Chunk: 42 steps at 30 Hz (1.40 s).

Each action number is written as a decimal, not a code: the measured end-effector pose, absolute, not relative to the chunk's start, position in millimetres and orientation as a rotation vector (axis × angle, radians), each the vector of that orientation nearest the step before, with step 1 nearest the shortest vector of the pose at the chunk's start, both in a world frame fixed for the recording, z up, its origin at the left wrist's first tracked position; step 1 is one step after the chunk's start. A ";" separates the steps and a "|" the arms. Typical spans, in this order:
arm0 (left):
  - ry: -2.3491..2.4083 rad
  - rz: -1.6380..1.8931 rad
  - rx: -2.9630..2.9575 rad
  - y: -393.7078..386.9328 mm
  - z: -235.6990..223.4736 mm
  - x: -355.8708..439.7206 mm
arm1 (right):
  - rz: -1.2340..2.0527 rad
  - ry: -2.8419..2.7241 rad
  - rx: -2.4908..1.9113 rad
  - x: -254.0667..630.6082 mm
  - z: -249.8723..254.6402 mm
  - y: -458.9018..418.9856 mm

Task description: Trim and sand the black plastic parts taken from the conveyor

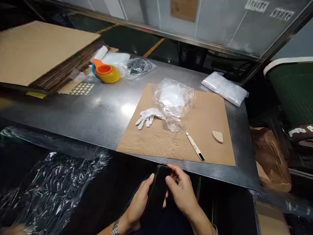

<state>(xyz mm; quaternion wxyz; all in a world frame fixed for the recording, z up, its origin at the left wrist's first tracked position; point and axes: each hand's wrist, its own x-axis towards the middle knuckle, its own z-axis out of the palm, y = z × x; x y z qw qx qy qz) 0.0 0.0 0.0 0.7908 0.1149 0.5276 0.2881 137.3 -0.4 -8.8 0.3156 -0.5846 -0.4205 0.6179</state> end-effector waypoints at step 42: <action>0.954 0.575 -0.058 25.8 6.1 -3.2 | 0.349 -2.446 -0.875 160.9 15.4 -0.2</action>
